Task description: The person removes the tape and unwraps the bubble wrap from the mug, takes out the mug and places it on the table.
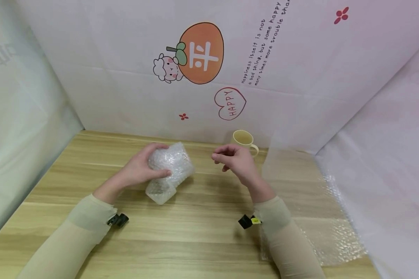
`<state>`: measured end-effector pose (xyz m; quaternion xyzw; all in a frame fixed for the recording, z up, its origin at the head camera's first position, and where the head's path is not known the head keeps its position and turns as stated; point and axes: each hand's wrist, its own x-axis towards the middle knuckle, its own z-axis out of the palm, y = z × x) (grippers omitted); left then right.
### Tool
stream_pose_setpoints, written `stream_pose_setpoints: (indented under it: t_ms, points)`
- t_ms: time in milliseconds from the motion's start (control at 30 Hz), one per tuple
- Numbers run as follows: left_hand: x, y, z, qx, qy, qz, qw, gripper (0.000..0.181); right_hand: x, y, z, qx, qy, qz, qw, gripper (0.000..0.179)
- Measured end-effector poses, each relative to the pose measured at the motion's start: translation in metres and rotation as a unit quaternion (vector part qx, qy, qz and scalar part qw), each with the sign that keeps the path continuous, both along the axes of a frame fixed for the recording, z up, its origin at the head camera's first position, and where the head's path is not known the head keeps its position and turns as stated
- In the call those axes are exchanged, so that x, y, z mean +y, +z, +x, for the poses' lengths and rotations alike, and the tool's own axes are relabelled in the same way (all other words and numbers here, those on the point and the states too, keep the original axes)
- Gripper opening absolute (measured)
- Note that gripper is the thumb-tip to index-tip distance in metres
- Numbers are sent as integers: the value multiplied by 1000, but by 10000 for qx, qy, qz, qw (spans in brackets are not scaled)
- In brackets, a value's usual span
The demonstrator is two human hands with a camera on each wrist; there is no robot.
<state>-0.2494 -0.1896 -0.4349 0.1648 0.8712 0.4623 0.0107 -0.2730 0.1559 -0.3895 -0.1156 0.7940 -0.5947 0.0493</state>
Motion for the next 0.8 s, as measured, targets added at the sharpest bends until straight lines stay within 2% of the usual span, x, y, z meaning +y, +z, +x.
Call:
stream_pose_setpoints:
  t_ms: [200,300,500,600,800]
  points:
    - [2,1,0,59,-43,-57,10000,88,13,3,-4,-168,295,646,9973,16]
    - [2,1,0,83,-50,-73,9999,88,21,1,-9,-309,588,996,9928,13]
    - [1,1,1,119,-41,-92,9999,88,36,-4,-20,-700,1132,1353,9818,14]
    - [1,0,0,119,-46,-87,9999,87,43,-9,-26,-852,1216,1581,9762,16]
    - [2,0,0,159,-69,-107,9998,86,56,-21,-36,-974,1124,2089,9666,17]
